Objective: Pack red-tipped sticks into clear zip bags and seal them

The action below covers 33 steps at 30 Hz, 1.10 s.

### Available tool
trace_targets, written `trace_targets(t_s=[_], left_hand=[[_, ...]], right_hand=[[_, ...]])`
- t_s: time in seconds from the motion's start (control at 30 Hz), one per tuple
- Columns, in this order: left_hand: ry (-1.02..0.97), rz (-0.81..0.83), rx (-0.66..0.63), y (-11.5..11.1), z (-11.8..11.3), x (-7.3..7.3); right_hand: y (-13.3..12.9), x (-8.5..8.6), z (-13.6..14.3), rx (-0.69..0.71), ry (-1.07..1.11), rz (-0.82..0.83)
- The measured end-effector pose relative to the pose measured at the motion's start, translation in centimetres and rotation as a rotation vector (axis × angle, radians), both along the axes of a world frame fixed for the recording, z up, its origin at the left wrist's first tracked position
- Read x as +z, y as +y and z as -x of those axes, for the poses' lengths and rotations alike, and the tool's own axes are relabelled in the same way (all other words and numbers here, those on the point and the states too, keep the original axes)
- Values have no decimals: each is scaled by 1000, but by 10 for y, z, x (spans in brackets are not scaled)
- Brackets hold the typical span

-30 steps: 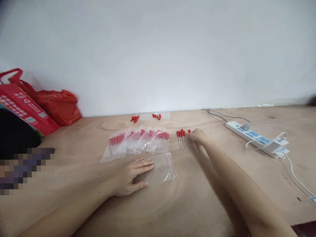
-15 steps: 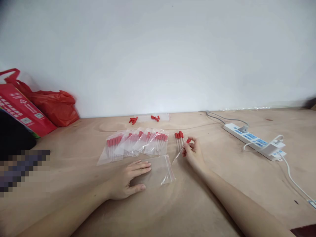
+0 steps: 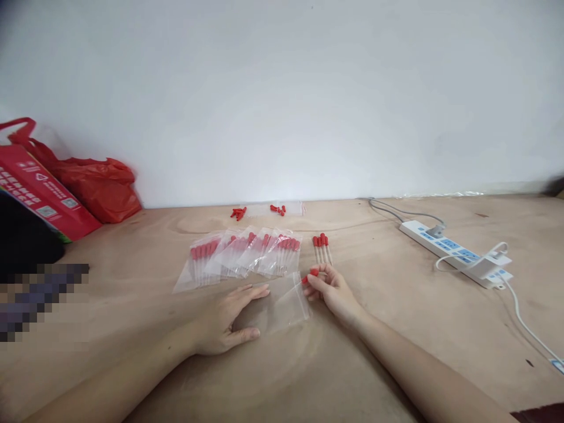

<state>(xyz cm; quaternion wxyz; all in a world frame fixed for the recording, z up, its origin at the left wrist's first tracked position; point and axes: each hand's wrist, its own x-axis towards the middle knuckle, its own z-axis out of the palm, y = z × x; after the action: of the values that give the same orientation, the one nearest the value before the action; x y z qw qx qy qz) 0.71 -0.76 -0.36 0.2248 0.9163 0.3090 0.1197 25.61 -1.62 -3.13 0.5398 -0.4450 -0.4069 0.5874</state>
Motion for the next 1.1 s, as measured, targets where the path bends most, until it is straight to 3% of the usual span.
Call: trace_targets(t_s=[0.17, 0.27, 0.37, 0.47, 0.57, 0.63, 0.83, 0.97, 1.1], left_hand=[[-1, -1, 17, 1, 1, -3], [-5, -1, 26, 1, 2, -6], [13, 9, 31, 1, 2, -6], [30, 10, 28, 0, 1, -4], [31, -6, 27, 0, 0, -2], [25, -7, 8, -1, 0, 0], [17, 14, -37, -1, -1, 5], [37, 12, -44, 0, 0, 5], [41, 11, -53, 1, 1, 3]], right_hand=[[-1, 0, -2, 263, -332, -16], [0, -1, -2, 328, -524, -61], [-1, 4, -3, 368, -685, -260], [-6, 17, -7, 528, -824, -529], [-3, 28, -18, 662, -870, -576], [9, 28, -31, 564, -904, -503], [83, 14, -64, -250, -1078, -64], [121, 8, -64, -432, -1031, 80], [138, 4, -57, -436, -989, 100]])
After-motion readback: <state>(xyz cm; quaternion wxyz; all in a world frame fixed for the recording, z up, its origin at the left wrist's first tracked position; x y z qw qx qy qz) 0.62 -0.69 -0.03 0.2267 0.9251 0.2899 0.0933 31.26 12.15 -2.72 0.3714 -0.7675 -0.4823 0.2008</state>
